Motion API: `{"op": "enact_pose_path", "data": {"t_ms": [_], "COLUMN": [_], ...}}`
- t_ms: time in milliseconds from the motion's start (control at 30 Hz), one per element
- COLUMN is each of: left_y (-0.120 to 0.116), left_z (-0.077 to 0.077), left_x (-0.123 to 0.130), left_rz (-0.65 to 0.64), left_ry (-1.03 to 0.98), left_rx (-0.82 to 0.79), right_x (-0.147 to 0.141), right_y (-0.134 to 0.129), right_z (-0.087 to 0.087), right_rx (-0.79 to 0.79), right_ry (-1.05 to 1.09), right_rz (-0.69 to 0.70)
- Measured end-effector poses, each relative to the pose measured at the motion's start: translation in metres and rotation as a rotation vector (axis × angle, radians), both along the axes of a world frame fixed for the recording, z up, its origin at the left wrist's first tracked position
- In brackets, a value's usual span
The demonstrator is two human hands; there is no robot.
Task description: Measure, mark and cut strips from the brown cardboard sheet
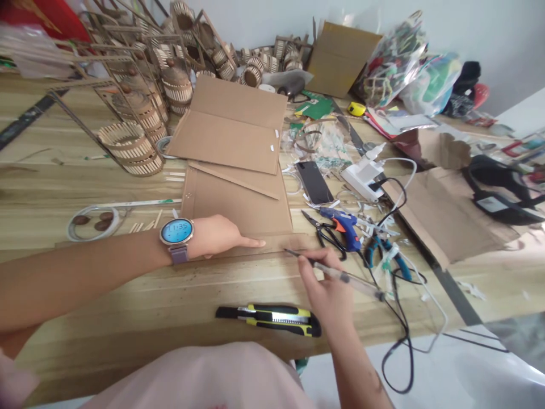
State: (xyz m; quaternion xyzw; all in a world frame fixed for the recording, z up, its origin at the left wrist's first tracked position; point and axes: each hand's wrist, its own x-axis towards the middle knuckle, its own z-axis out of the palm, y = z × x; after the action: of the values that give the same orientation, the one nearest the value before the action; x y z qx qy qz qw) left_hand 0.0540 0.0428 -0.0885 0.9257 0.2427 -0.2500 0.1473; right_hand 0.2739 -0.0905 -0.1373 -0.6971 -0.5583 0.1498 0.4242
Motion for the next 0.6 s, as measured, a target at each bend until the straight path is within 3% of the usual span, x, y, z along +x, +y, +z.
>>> {"op": "enact_pose_path", "data": {"t_ms": [167, 267, 400, 600], "left_y": [0.000, 0.000, -0.001, 0.002], "left_z": [0.001, -0.004, -0.003, -0.003], "left_x": [0.003, 0.003, 0.004, 0.004], "left_rz": [0.050, 0.081, 0.133, 0.220], "left_ry": [0.005, 0.007, 0.007, -0.035], "left_rx": [-0.058, -0.096, -0.112, -0.084], "right_x": [-0.068, -0.101, -0.128, -0.144], "right_y": [0.006, 0.011, 0.019, 0.022], "right_z": [0.004, 0.001, -0.007, -0.020], "right_rx": [-0.118, -0.158, -0.147, -0.093], "right_ry": [0.096, 0.138, 0.224, 0.247], "right_rz": [0.428, 0.605, 0.727, 0.752]}}
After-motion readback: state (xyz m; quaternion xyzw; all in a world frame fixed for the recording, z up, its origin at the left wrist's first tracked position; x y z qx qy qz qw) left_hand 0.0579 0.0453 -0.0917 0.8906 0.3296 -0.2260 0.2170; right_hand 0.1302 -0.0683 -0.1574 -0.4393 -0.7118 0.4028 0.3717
